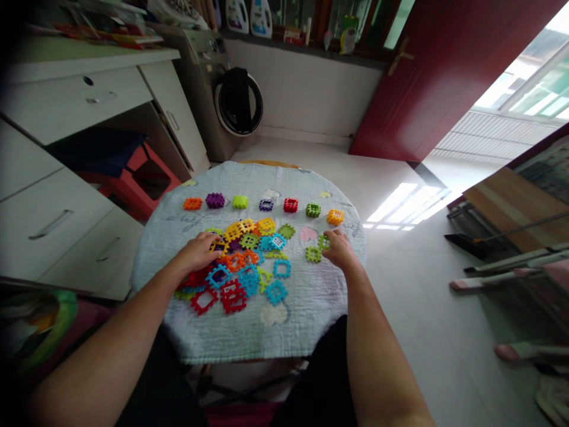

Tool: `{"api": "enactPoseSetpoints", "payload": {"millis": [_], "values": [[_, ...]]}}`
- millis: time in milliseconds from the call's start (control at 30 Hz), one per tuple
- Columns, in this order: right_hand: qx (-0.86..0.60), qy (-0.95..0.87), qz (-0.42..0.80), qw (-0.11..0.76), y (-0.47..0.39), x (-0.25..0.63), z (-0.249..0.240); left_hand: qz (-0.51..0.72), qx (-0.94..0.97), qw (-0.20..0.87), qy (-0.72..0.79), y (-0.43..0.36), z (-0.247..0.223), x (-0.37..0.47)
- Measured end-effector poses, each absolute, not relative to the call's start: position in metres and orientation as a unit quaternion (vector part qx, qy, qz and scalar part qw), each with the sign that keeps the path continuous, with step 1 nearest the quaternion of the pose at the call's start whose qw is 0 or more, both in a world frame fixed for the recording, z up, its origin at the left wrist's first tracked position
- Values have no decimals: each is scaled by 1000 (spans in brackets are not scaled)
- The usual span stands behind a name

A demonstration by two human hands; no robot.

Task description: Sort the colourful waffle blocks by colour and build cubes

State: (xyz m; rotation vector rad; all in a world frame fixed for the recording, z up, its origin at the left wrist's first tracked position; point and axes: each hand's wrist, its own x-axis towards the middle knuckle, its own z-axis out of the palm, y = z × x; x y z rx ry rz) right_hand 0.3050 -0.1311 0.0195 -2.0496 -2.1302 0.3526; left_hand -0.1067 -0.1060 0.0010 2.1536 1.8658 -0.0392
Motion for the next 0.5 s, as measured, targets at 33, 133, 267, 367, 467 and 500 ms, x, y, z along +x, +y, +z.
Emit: {"api": "enactPoseSetpoints", "payload": {"millis": [33,133,267,367,467,500], "values": [[-684,-716,124,70,-132,305,17,-17,745,146,651,-106,1,-107],[-669,-728,141,41,-132,301,7,-25,743,146,653,-105,1,-106],[-649,-746,151,15,-129,293,-5,-30,750,145,644,-105,3,-107],[-641,-752,157,1,-128,290,-10,-40,751,146,642,-105,4,-107],[-645,-746,166,0,-128,290,-12,-39,755,146,638,-105,4,-108],[-646,-745,169,4,-128,290,-13,-37,756,145,637,-105,3,-108]]}}
